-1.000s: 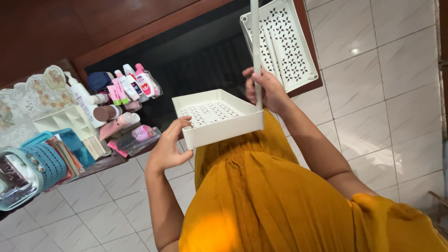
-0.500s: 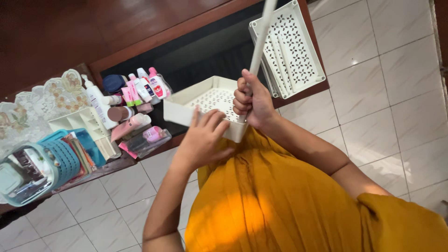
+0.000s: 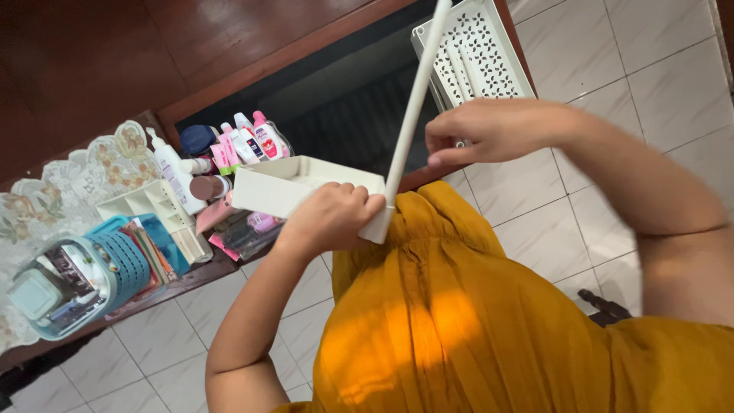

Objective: The person assembles a white plastic storage rack by inserting cylindrical legs into the corners of perforated trays. They handle the trays and legs one at a time, aligning and pushing each leg into place.

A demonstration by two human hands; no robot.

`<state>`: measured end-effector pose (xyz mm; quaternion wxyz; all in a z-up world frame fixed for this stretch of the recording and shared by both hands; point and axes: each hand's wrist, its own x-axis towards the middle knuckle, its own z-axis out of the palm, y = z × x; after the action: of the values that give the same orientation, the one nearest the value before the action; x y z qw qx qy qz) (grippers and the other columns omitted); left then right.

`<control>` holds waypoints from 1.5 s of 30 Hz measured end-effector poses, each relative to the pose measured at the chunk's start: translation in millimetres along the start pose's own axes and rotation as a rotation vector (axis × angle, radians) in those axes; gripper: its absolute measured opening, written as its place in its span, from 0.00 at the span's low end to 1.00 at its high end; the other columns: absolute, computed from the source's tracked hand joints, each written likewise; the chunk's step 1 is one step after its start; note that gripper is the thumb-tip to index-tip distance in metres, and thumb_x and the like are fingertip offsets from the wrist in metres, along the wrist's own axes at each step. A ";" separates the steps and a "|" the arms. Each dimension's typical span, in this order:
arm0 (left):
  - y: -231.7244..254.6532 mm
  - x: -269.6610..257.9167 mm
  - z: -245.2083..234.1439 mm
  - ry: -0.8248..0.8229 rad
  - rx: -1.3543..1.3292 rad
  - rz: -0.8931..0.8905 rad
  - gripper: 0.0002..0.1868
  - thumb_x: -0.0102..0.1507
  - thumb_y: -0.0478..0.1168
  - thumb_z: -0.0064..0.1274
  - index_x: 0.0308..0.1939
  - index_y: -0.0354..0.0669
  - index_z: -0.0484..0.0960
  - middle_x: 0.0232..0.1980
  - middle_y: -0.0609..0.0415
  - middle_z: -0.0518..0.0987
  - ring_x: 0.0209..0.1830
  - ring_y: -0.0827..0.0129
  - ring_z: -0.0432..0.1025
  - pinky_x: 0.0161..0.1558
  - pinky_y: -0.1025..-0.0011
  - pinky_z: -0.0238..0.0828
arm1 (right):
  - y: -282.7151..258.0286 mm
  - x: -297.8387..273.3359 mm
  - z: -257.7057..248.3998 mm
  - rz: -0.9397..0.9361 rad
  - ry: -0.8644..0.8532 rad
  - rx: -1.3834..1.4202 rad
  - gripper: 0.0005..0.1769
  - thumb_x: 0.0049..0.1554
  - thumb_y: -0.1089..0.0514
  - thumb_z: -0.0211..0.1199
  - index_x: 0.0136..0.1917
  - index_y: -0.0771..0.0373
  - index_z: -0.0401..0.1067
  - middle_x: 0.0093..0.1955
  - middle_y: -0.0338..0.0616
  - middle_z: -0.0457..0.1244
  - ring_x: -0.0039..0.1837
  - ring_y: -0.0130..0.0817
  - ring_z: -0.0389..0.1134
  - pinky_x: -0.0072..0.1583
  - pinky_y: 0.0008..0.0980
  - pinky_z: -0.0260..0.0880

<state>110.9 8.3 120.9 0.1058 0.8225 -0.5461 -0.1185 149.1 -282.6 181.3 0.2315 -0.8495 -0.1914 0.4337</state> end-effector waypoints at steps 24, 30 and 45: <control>20.5 6.0 -9.0 0.213 0.092 0.085 0.18 0.52 0.46 0.63 0.35 0.45 0.70 0.34 0.57 0.79 0.33 0.65 0.78 0.35 0.68 0.74 | -24.5 28.5 8.8 -0.852 0.767 -1.386 0.34 0.65 0.43 0.57 0.21 0.53 0.54 0.17 0.29 0.53 0.20 0.25 0.56 0.29 0.22 0.53; 3.6 5.9 -27.5 0.327 -0.256 0.199 0.29 0.45 0.54 0.72 0.35 0.42 0.71 0.33 0.53 0.77 0.35 0.55 0.76 0.37 0.61 0.73 | -41.2 18.6 -14.5 -0.949 0.864 -1.345 0.35 0.64 0.43 0.57 0.20 0.53 0.51 0.18 0.30 0.50 0.21 0.26 0.54 0.30 0.24 0.53; 8.0 35.4 -39.1 0.658 -0.833 0.476 0.37 0.48 0.59 0.80 0.43 0.37 0.77 0.35 0.50 0.73 0.33 0.55 0.72 0.36 0.63 0.66 | -40.9 -1.1 -37.1 -1.205 1.344 -1.090 0.34 0.72 0.43 0.59 0.29 0.56 0.52 0.27 0.35 0.49 0.29 0.30 0.52 0.37 0.29 0.46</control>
<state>129.4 -25.7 157.7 0.6080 0.5598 -0.5619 -0.0345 174.0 -258.1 224.0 0.0540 -0.6688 -0.5833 -0.4577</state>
